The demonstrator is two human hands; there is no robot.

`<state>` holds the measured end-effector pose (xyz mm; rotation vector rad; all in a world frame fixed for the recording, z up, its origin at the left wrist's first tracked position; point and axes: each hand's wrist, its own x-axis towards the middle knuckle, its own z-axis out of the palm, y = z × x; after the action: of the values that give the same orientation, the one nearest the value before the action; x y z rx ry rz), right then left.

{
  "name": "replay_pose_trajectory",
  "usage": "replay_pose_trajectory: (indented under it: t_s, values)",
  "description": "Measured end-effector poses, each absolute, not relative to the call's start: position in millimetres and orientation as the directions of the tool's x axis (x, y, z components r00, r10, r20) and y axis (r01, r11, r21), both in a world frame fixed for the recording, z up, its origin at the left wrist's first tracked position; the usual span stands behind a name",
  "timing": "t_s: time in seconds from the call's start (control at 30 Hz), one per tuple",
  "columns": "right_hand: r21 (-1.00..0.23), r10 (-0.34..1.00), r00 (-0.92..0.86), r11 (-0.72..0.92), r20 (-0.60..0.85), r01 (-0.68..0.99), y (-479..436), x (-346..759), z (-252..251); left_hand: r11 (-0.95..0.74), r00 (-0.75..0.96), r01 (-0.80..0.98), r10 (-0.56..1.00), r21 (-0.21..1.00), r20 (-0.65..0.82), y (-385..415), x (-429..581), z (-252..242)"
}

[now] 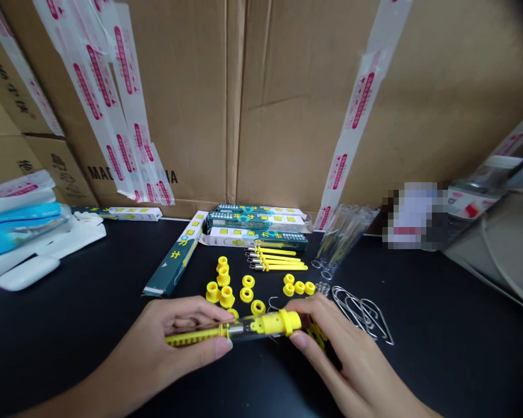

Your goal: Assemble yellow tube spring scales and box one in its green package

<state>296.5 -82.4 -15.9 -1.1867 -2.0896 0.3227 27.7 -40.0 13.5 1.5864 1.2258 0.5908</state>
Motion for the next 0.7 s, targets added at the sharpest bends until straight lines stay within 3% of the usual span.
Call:
replay_pose_trajectory:
  t_s: [0.4, 0.7]
  values:
    - [-0.511, 0.807, -0.305, 0.565, 0.505, 0.648, -78, 300, -21, 0.027, 0.41, 0.391, 0.89, 0.92, -0.2, -51, 28, 17]
    - [-0.52, 0.776, -0.259, 0.591, 0.575, 0.617, -79, 301, -21, -0.13, 0.39, 0.477, 0.917, 0.869, -0.077, -43, 27, 15]
